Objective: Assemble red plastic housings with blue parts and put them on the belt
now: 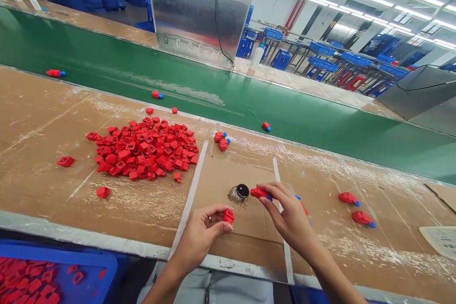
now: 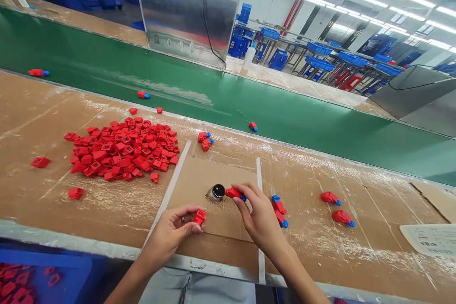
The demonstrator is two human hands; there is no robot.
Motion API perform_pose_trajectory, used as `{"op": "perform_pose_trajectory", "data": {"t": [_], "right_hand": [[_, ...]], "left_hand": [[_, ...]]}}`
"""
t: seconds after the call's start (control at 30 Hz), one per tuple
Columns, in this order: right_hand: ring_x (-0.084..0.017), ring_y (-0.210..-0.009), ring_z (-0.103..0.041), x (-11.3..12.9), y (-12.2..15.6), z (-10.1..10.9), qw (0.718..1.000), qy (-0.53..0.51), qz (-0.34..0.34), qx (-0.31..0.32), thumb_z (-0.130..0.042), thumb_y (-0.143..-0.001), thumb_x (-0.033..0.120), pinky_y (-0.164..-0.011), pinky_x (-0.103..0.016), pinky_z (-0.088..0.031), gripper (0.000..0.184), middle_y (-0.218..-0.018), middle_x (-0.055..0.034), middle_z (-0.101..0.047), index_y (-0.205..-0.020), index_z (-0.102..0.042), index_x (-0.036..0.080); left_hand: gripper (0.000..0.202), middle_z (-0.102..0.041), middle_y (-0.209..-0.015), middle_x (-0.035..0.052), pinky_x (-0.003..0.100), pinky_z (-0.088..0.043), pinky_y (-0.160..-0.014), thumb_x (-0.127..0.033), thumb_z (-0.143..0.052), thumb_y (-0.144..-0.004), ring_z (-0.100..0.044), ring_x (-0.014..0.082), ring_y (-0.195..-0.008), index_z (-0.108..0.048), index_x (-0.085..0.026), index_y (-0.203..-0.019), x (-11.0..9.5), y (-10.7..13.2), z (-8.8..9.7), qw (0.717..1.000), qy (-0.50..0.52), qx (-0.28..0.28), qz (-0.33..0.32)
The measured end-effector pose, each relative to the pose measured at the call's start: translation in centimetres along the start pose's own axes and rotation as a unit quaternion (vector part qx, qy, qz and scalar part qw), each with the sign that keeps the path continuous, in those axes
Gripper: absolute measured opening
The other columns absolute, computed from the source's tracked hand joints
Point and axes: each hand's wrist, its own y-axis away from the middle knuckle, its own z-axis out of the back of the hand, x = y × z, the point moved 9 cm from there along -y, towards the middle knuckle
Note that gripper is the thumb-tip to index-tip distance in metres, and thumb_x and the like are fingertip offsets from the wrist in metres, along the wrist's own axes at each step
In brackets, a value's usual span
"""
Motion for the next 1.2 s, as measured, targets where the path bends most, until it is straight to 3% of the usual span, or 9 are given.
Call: {"op": "perform_pose_trajectory", "data": {"t": [0.17, 0.47, 1.2], "right_hand": [[-0.020, -0.092, -0.060, 0.7, -0.3, 0.3, 0.998, 0.045, 0.030, -0.014, -0.053, -0.099, 0.025, -0.078, -0.032, -0.049, 0.021, -0.103, -0.0066, -0.062, -0.118, -0.061, 0.021], [-0.019, -0.089, -0.060, 1.2, -0.4, -0.3, 0.996, 0.067, 0.050, -0.003, -0.053, -0.099, 0.023, -0.075, -0.031, -0.050, 0.024, -0.104, -0.0057, -0.061, -0.122, -0.059, 0.024], [-0.021, -0.089, -0.062, 1.9, -0.4, -0.4, 0.992, 0.102, 0.068, -0.001, -0.049, -0.100, 0.028, -0.076, -0.035, -0.053, 0.025, -0.102, -0.0087, -0.062, -0.122, -0.059, 0.021]], "left_hand": [[0.029, -0.071, -0.086, 0.0033, 0.025, -0.051, -0.076, -0.026, -0.075, -0.077, -0.062, 0.0143, -0.080, -0.072, -0.016, -0.104, 0.3, 0.2, -0.4, 0.999, -0.036, 0.013, 0.002], [0.026, -0.069, -0.085, 0.0020, 0.024, -0.052, -0.073, -0.021, -0.069, -0.081, -0.062, 0.0137, -0.076, -0.071, -0.017, -0.107, -0.2, 0.8, -0.9, 0.994, -0.101, 0.033, -0.032], [0.024, -0.063, -0.081, 0.0002, 0.023, -0.047, -0.072, -0.022, -0.068, -0.082, -0.057, 0.0127, -0.076, -0.069, -0.017, -0.106, -0.3, 1.0, -1.2, 0.994, -0.094, 0.049, -0.020]]}}
